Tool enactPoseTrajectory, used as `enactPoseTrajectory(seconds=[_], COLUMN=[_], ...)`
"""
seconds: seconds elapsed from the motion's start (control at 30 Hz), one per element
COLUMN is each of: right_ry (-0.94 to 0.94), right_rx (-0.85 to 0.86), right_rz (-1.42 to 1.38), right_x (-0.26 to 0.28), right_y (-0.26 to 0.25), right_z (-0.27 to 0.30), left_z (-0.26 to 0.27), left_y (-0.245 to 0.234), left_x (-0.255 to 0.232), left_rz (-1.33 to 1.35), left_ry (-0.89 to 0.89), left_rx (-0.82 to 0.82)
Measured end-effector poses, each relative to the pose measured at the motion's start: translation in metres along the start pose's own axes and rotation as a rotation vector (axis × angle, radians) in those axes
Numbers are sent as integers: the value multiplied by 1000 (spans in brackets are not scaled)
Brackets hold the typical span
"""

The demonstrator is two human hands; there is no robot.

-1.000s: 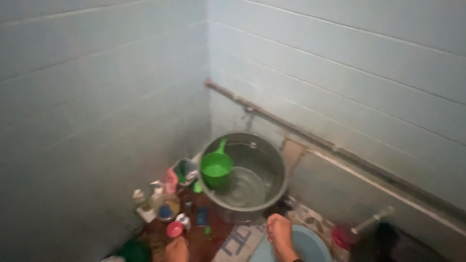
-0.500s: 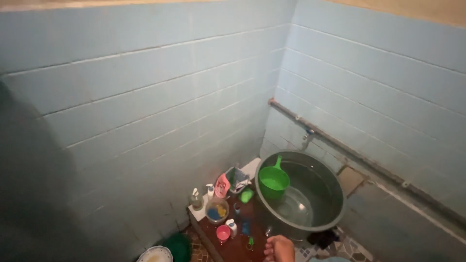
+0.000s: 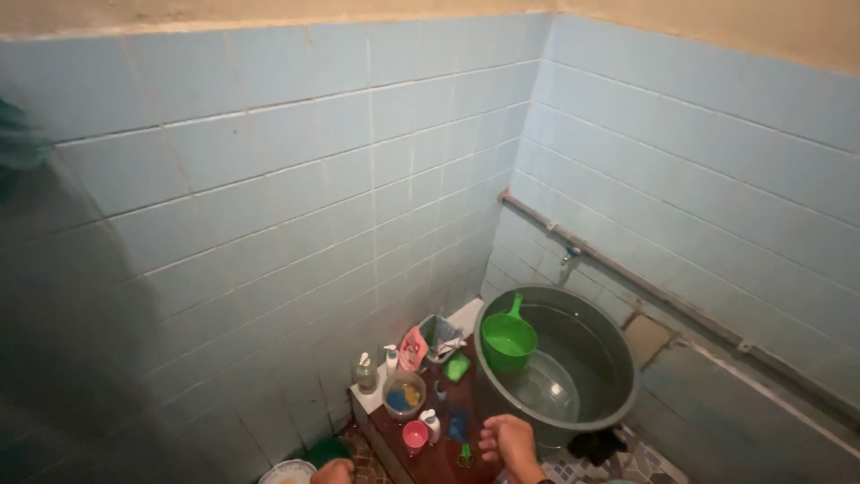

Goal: Collecting detergent packets into a red bag and hanging the bag on a hook.

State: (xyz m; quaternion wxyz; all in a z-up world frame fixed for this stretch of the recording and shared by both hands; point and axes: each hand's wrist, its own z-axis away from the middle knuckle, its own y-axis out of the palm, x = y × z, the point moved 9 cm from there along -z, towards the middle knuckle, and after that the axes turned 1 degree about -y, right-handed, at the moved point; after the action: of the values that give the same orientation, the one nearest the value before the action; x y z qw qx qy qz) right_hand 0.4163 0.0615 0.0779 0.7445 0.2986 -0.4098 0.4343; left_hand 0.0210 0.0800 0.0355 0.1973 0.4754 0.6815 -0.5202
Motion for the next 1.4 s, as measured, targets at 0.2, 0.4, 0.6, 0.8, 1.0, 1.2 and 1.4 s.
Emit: enactPoseTrajectory(seconds=[0.2,0.4,0.6,0.8,1.0,1.2,1.4], right_ry=[-3,10,29,24,37,32,75], right_rx=[-20,3,39,39,-11,-20,-45], right_rz=[32,-48,-38,-42,-24,-56,-58], right_x=[26,32,36,32,38,41,24], right_y=[-3,-9,-5,-26,-36,-41,-60], right_z=[29,45,75,72,78,85,59], left_z=[-51,-7,-5,6,6,7,1], left_y=[17,22,-5,-21,-16,14,41], left_x=[36,49,-28,-57,-57,-40,-6], left_rz=[281,424,620,745,724,833,788], left_ry=[-327,-990,-872,-1031,-1071,-1093,-1063], left_rx=[36,-269,-260,-179,-153,-150,-156])
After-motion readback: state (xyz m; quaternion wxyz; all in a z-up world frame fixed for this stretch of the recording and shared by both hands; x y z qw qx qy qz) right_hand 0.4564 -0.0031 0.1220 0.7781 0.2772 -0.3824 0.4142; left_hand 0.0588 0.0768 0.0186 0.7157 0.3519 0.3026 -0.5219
